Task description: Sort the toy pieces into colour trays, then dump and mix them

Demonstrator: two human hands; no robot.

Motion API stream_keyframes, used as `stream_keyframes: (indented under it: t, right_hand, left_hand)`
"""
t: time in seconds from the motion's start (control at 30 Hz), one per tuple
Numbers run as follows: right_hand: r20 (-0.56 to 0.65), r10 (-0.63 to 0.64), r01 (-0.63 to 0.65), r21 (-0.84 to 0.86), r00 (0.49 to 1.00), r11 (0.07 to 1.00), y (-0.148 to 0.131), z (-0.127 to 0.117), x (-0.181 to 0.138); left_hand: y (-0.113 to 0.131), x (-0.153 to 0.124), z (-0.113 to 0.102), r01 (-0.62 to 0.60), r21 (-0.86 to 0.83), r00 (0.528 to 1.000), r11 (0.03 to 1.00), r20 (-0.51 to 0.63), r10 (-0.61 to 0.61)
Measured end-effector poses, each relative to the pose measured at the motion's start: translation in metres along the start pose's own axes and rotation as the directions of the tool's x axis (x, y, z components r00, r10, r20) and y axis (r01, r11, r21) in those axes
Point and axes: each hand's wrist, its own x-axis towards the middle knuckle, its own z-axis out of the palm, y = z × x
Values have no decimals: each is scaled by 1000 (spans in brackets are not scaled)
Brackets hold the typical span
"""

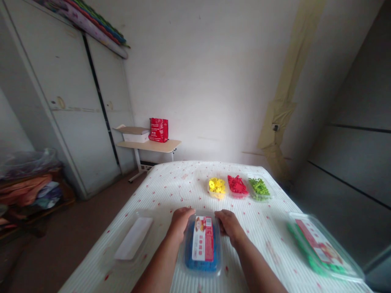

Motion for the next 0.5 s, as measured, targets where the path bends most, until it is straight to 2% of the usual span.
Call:
stream_keyframes:
  t: [0.23,0.5]
  right_hand:
    - [-34,-36,37,34,999,999,0,3,0]
    - [-84,-47,51,39,995,998,4,5,4]
  left_hand:
    - [1,-2,3,15,-89,1000,996,19,-13]
    - [-5,4,3,-24,-103,1000,994,13,26]
